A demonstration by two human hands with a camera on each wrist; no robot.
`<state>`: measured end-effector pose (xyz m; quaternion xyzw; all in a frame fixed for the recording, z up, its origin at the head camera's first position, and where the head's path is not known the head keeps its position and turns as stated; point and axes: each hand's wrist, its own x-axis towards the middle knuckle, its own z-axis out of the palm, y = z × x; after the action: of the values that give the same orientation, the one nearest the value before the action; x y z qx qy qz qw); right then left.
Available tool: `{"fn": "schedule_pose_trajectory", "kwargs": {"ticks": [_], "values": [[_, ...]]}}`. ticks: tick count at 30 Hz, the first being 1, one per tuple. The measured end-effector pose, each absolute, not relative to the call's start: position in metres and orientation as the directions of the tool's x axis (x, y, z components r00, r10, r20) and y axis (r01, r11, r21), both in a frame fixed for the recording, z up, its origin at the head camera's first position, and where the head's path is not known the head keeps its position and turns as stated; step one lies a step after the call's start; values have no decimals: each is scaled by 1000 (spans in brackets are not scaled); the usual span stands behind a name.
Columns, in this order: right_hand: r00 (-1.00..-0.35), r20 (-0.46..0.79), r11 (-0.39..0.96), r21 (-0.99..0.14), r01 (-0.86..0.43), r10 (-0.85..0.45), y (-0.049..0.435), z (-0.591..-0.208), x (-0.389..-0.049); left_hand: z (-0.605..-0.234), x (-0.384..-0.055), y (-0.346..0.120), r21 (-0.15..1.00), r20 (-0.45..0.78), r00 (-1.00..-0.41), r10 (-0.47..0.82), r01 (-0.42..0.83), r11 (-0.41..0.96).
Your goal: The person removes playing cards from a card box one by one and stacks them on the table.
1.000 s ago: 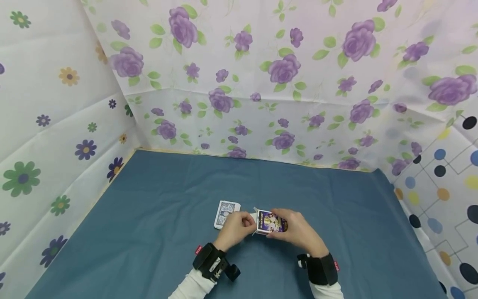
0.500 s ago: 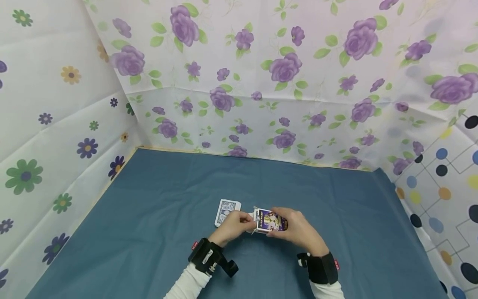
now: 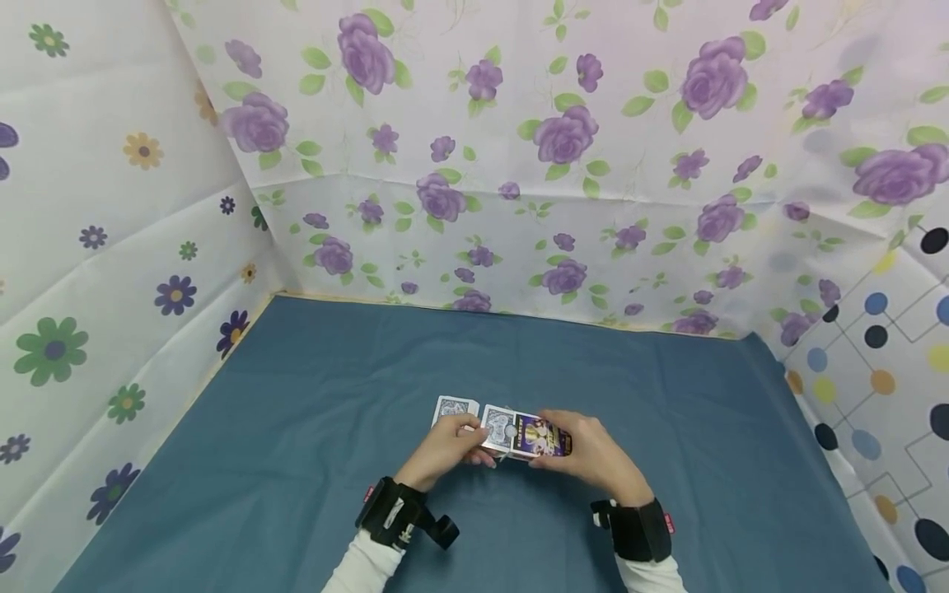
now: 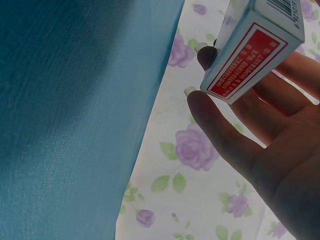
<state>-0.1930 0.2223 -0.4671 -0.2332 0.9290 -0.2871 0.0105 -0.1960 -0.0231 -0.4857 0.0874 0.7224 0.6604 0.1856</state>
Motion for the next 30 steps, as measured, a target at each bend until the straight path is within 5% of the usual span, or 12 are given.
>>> {"fn": "schedule_pose_trajectory", "kwargs": {"ticks": [18, 30], "values": [[-895, 86, 735, -540, -411, -437, 223, -469, -193, -484, -202, -55, 985, -167, -949, 266, -152, 75], [-896, 82, 731, -548, -406, -437, 223, -473, -195, -492, -227, -80, 980, -167, -982, 83, -156, 124]]}}
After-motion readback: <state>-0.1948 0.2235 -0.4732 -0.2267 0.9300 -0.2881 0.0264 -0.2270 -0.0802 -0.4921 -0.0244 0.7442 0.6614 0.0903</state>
